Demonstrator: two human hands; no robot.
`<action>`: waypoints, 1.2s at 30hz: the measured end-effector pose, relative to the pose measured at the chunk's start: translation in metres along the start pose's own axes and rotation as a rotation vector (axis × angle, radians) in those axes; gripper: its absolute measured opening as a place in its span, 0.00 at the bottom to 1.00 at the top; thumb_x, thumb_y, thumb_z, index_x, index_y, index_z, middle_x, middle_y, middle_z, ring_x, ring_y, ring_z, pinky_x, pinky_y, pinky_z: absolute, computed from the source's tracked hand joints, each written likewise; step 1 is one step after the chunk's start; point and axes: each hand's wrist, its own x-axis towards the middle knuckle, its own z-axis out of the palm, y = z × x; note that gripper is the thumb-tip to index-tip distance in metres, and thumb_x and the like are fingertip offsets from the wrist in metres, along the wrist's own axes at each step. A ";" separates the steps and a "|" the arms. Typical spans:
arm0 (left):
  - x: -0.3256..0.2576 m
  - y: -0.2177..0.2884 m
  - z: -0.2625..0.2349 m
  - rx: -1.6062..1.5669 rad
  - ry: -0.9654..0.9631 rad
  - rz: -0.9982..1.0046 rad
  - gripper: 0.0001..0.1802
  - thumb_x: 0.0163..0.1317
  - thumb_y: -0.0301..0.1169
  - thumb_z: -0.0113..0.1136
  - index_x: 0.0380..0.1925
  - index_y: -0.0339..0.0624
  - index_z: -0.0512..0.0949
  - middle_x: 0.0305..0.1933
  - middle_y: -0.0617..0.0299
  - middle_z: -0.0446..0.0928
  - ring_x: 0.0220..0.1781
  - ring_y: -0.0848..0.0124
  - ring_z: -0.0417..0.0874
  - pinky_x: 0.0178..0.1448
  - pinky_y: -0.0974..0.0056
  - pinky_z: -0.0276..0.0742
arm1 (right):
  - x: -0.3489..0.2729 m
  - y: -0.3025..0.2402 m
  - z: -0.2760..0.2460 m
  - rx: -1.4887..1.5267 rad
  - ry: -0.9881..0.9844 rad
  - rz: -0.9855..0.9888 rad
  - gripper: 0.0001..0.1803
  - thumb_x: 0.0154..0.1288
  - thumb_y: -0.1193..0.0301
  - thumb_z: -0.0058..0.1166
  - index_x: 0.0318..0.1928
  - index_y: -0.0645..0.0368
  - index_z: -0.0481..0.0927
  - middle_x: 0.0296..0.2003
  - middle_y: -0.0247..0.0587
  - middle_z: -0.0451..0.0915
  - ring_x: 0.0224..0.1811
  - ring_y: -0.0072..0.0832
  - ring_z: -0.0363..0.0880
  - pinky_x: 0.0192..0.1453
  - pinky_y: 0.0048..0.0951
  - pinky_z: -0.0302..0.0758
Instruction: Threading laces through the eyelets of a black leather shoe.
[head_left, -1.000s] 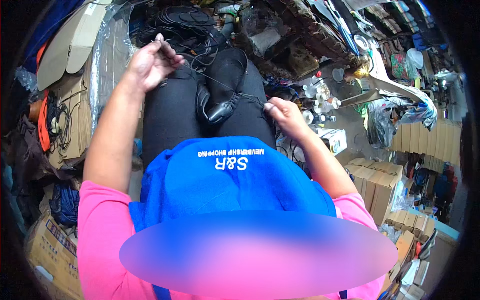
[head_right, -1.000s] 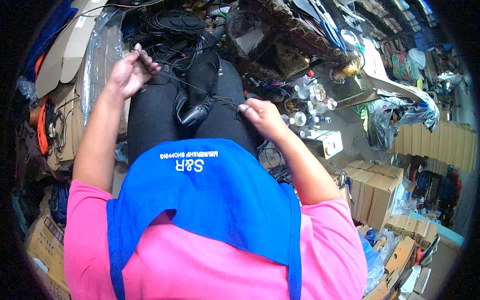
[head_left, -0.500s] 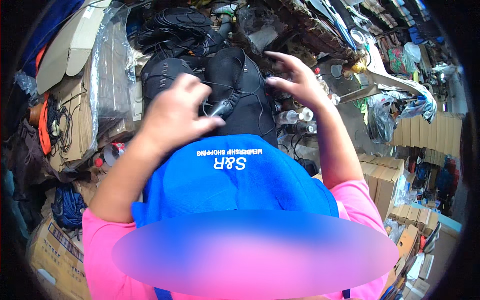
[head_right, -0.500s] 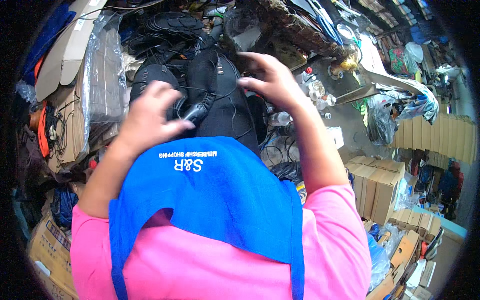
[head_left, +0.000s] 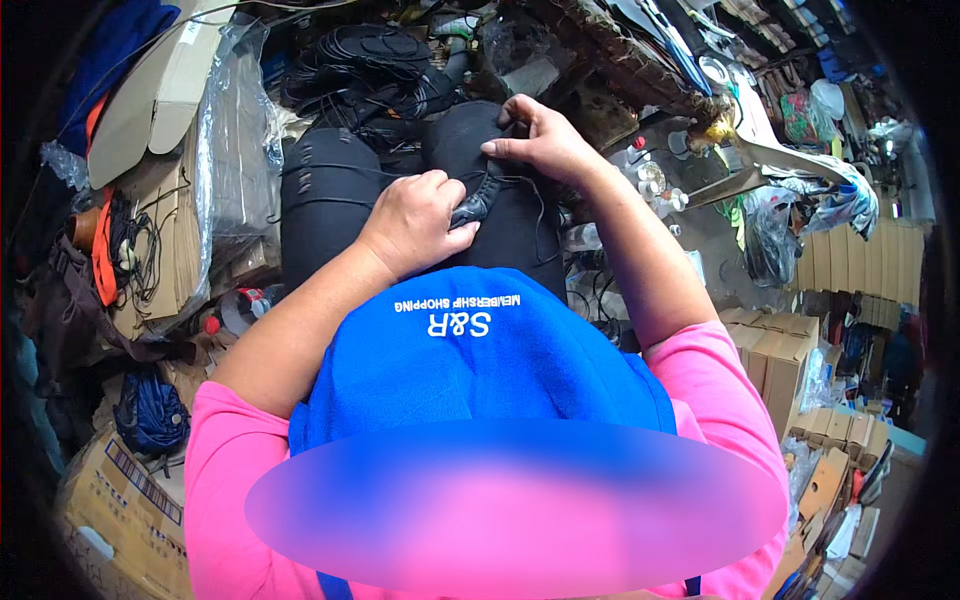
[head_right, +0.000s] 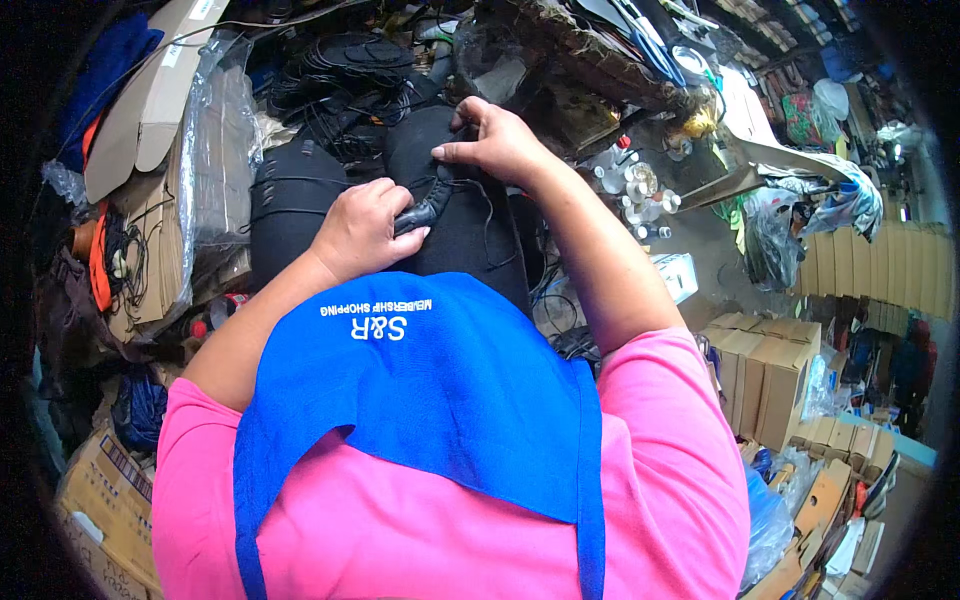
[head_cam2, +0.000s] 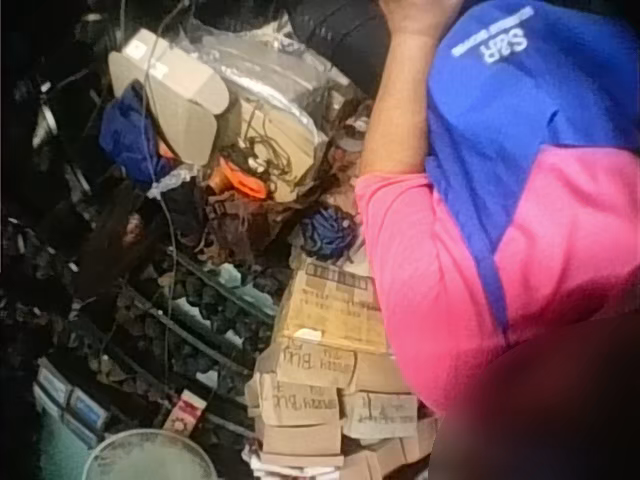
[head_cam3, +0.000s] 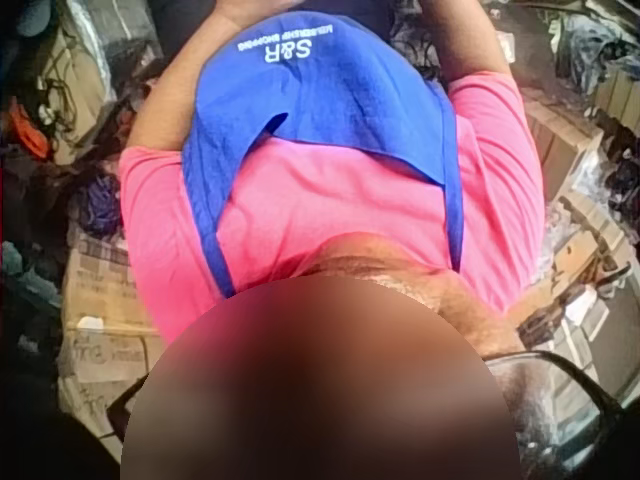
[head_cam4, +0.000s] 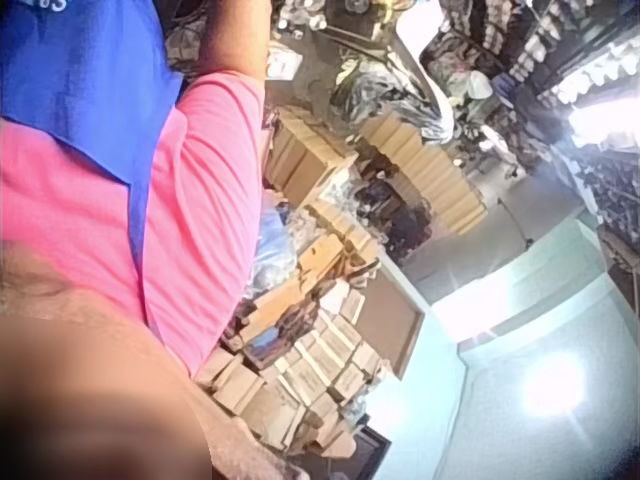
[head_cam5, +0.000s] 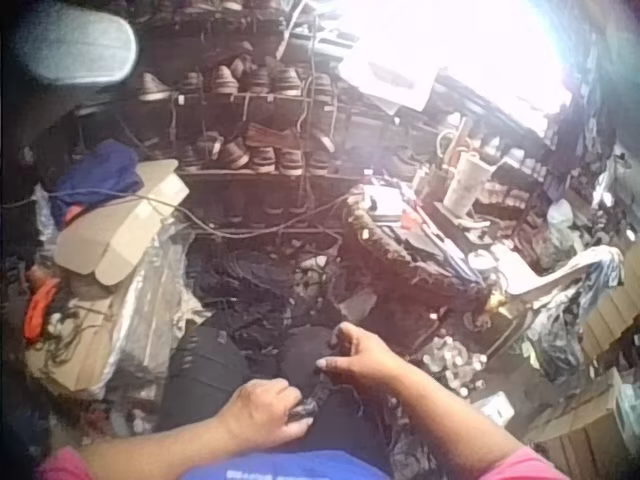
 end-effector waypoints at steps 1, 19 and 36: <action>-0.001 0.001 0.001 0.002 -0.009 -0.035 0.15 0.44 0.37 0.68 0.23 0.39 0.73 0.28 0.53 0.72 0.33 0.55 0.79 0.39 0.56 0.76 | 0.001 -0.004 0.002 -0.028 -0.004 0.003 0.26 0.49 0.59 0.72 0.43 0.59 0.74 0.27 0.28 0.72 0.29 0.17 0.66 0.32 0.23 0.67; 0.056 -0.042 0.025 -0.415 -0.022 -0.192 0.27 0.50 0.31 0.64 0.54 0.45 0.71 0.57 0.52 0.66 0.63 0.56 0.68 0.67 0.59 0.63 | -0.035 -0.030 0.006 -0.421 -0.254 -0.356 0.10 0.56 0.69 0.55 0.28 0.65 0.73 0.25 0.53 0.74 0.29 0.48 0.75 0.34 0.42 0.71; 0.094 -0.066 -0.014 -0.458 -0.397 -0.134 0.22 0.50 0.30 0.67 0.48 0.42 0.78 0.49 0.57 0.74 0.56 0.64 0.73 0.61 0.62 0.68 | -0.071 -0.031 -0.001 -0.170 0.028 -0.185 0.14 0.57 0.72 0.59 0.45 0.55 0.81 0.36 0.46 0.78 0.38 0.42 0.79 0.43 0.36 0.76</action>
